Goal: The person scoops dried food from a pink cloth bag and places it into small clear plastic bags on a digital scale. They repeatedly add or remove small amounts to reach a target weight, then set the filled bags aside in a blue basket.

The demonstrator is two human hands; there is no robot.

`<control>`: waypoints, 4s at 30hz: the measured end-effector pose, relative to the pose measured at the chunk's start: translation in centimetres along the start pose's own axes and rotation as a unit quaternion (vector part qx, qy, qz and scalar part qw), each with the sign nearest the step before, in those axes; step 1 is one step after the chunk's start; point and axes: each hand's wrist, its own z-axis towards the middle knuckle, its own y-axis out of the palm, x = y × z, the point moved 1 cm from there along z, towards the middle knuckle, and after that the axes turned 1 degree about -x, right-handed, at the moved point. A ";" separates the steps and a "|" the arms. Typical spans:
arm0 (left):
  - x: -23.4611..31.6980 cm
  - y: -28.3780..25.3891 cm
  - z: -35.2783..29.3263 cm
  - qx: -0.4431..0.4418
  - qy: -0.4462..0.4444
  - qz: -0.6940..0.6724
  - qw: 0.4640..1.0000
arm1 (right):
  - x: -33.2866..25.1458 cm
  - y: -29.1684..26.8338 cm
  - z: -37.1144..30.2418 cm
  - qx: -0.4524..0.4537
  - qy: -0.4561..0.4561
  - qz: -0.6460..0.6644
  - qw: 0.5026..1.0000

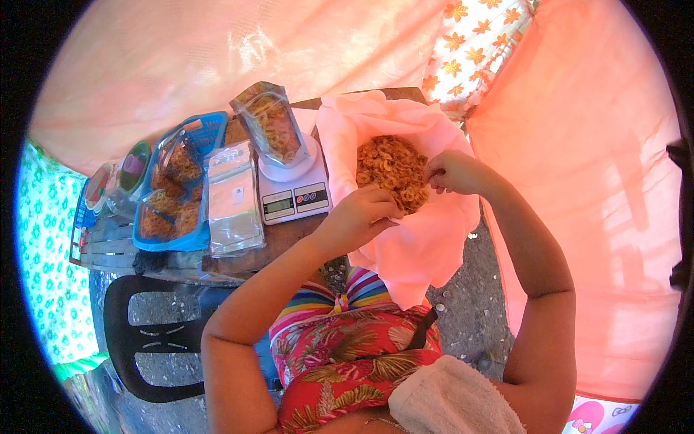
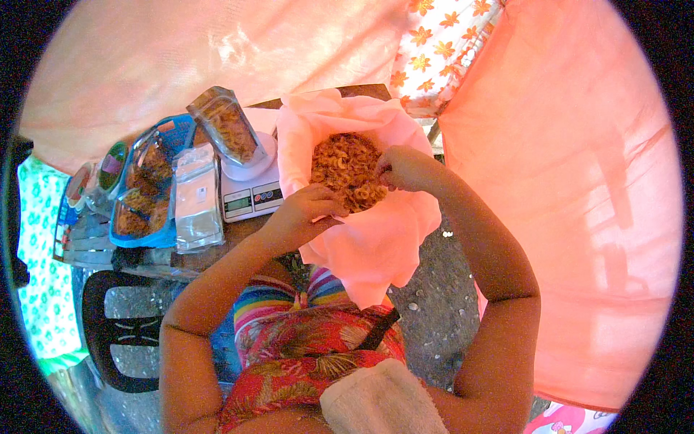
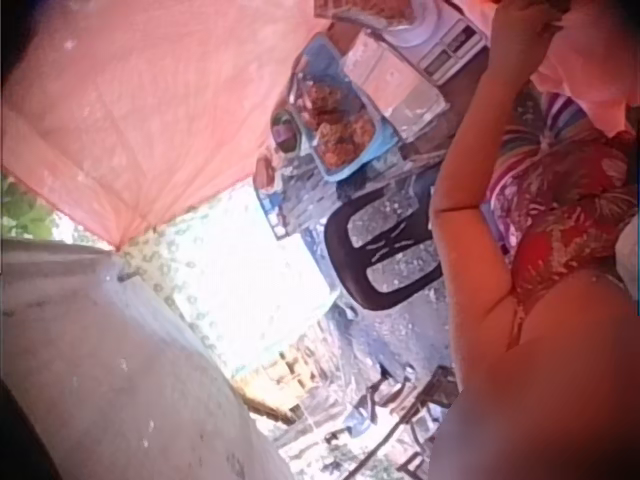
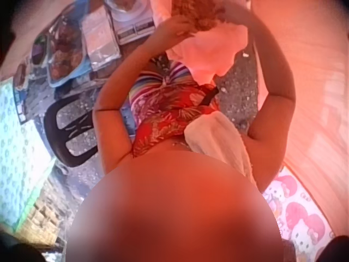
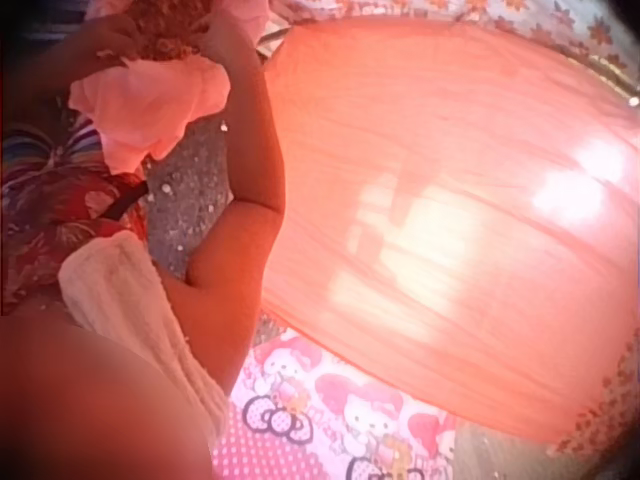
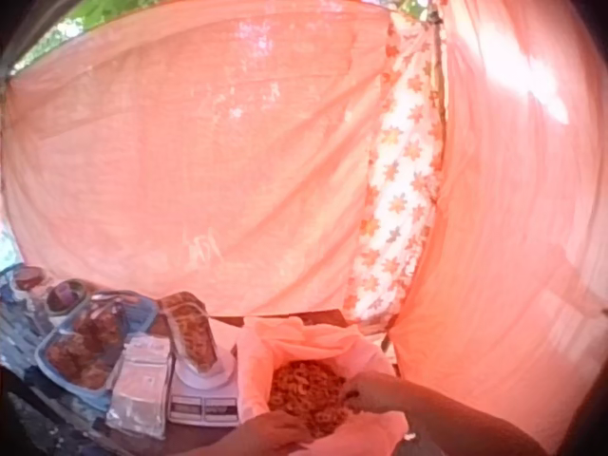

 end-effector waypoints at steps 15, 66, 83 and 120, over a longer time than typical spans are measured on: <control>-0.2 -2.6 2.6 0.064 -0.166 0.026 0.984 | -0.3 -1.4 -3.5 -0.042 -0.053 -0.035 0.997; -14.2 -0.5 9.3 0.022 -0.178 0.303 0.936 | -3.1 0.2 4.3 0.219 -0.230 0.219 0.923; -9.7 -4.3 8.8 0.042 -0.290 -0.293 0.910 | -0.8 -2.0 5.3 0.117 -0.141 0.216 0.959; -3.7 -10.8 6.3 0.094 -0.138 0.204 0.965 | -7.5 -4.2 8.7 0.104 -0.286 -0.123 0.945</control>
